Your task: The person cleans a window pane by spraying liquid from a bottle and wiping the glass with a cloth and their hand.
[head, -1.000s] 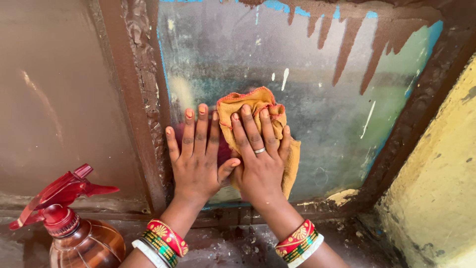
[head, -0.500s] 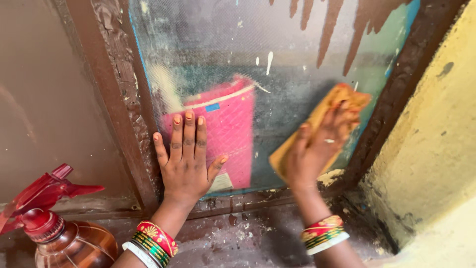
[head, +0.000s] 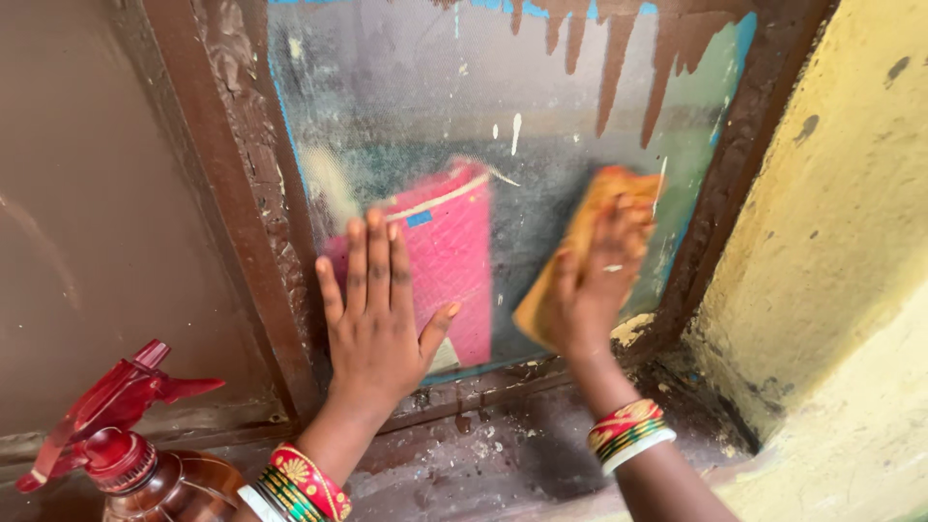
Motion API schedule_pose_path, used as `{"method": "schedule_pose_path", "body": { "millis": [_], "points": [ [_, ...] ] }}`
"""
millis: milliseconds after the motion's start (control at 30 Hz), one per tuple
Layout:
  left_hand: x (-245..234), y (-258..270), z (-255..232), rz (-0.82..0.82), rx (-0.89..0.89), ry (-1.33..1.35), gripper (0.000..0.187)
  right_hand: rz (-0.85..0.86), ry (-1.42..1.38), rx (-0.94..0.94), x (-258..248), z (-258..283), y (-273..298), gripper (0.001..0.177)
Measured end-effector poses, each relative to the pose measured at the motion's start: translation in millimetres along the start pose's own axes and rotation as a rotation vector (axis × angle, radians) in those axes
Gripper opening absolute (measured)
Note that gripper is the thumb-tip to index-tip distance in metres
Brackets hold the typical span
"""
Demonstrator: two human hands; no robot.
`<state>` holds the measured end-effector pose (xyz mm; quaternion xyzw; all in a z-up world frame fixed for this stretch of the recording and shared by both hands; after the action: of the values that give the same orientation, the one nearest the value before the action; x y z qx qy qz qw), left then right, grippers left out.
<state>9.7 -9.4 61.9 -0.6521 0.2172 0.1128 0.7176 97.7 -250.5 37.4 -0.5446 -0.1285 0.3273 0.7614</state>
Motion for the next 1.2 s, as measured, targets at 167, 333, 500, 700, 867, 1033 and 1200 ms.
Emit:
{"method": "schedule_pose_path", "body": {
  "millis": [167, 333, 500, 700, 867, 1033, 1200],
  "points": [
    [-26.7, -59.7, 6.0, 0.040, 0.109, -0.106, 0.095, -0.117, -0.010, 0.015, -8.1, 22.1, -42.7, 0.062],
    [-54.1, -99.0, 8.6, -0.018, 0.140, -0.140, 0.095, -0.056, -0.058, -0.200, 4.2, 115.4, -63.6, 0.058],
    [-81.2, -137.9, 3.0, -0.126, 0.140, -0.139, 0.098, -0.165, -0.207, -0.419, -36.8, 151.8, -123.7, 0.056],
    [-104.1, -208.3, -8.3, -0.243, 0.175, -0.209, 0.099, -0.195, -0.038, -0.631, -44.9, 186.6, -212.2, 0.055],
    [-107.2, -227.4, -7.2, -0.291, 0.230, -0.240, 0.097, -0.094, 0.010, -0.588, -49.5, 157.8, -236.6, 0.055],
    [-109.0, -252.3, 0.9, -0.260, 0.244, -0.269, 0.097, -0.099, 0.012, -0.387, -63.7, 123.8, -280.6, 0.058],
    [-112.3, -283.3, -5.0, -0.303, 0.212, -0.354, 0.094, -0.085, 0.070, -0.497, -35.3, 172.2, -283.4, 0.064]
  ]
}}
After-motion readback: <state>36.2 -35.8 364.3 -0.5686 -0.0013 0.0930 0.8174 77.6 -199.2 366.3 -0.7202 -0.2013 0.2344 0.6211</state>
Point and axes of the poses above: each hand's wrist, its own y-axis away from the middle knuckle, its own x-axis out of the palm, z = x × y, the point moved 7 cm from there along -y, towards the middle knuckle, and after that the axes turned 5 degrees about -y, right-handed, at the moved point
